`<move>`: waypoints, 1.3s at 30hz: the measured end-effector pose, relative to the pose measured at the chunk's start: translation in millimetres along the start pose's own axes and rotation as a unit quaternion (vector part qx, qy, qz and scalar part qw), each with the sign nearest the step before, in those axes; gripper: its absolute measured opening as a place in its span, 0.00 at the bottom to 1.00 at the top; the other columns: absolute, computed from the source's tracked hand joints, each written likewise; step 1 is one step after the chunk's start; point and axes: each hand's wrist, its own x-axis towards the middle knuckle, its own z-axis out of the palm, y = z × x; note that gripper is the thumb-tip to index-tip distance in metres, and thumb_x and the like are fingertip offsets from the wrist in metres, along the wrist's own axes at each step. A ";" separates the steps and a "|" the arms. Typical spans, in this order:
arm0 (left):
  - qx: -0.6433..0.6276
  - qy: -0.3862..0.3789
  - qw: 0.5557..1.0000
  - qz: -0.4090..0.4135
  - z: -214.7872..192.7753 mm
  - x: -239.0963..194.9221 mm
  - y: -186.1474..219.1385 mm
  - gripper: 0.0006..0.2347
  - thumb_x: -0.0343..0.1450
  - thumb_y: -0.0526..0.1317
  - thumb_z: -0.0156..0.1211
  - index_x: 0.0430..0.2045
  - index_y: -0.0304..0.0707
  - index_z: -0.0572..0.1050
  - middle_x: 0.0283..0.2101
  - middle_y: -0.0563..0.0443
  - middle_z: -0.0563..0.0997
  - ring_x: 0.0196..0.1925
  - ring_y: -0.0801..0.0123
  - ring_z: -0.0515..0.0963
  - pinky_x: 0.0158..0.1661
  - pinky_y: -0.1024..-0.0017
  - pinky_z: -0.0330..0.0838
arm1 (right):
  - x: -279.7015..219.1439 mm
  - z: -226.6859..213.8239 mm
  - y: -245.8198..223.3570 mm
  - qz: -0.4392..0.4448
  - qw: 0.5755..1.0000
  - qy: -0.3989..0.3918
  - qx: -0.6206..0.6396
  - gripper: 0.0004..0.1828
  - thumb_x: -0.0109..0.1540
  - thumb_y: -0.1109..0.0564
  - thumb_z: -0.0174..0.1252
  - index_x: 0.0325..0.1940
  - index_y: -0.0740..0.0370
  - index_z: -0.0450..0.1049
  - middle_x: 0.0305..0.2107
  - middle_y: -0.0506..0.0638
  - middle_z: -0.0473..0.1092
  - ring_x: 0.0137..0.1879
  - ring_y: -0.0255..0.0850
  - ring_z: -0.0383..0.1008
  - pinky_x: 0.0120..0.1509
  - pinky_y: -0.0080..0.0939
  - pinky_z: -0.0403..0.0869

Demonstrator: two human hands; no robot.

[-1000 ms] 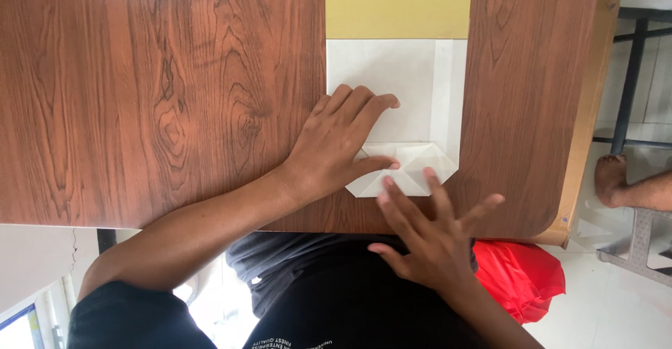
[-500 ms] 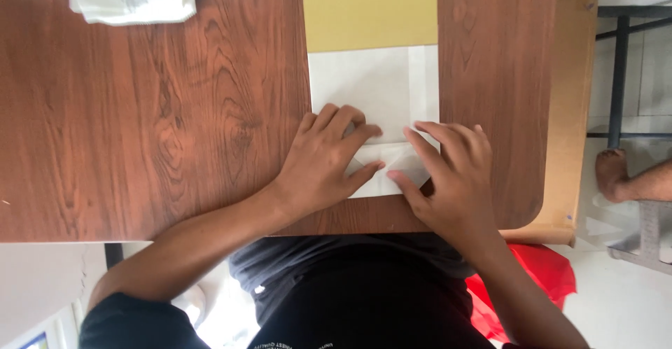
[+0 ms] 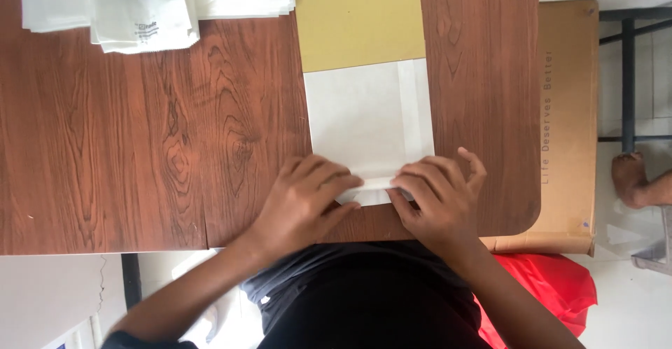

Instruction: The person folds a white paper bag on a wooden table, applying glue with a wooden stick to the flaps and pressing them down to seal the bag. The person then picks up the sealed bag and places it on a stack of other bags.

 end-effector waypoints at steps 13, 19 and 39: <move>0.181 0.090 0.974 0.101 26.0 -25.7 14.6 0.06 0.72 0.35 0.64 0.40 0.43 0.83 0.44 0.48 0.84 0.48 0.53 0.81 0.47 0.57 0.70 | -0.1 -26.3 -0.1 -0.121 0.992 0.002 0.038 0.01 0.61 0.56 0.65 0.36 0.50 0.81 0.41 0.43 0.78 0.47 0.40 0.79 0.73 0.80 0.48; 0.218 0.051 0.970 0.099 11.8 -14.6 28.1 0.09 0.73 0.42 0.59 0.40 0.39 0.82 0.45 0.50 0.80 0.46 0.57 0.79 0.40 0.61 0.73 | 0.1 -35.0 -0.9 -0.128 0.990 -0.053 -0.005 0.06 0.62 0.49 0.64 0.40 0.50 0.80 0.45 0.45 0.76 0.47 0.41 0.77 0.72 0.76 0.50; 0.260 0.071 0.961 0.068 23.6 -26.8 40.9 0.12 0.71 0.36 0.61 0.48 0.43 0.80 0.50 0.48 0.81 0.44 0.62 0.81 0.41 0.67 0.79 | 6.0 -30.6 0.1 0.203 0.979 -0.003 -0.017 0.09 0.64 0.53 0.66 0.45 0.58 0.84 0.47 0.48 0.71 0.47 0.45 0.72 0.46 0.47 0.71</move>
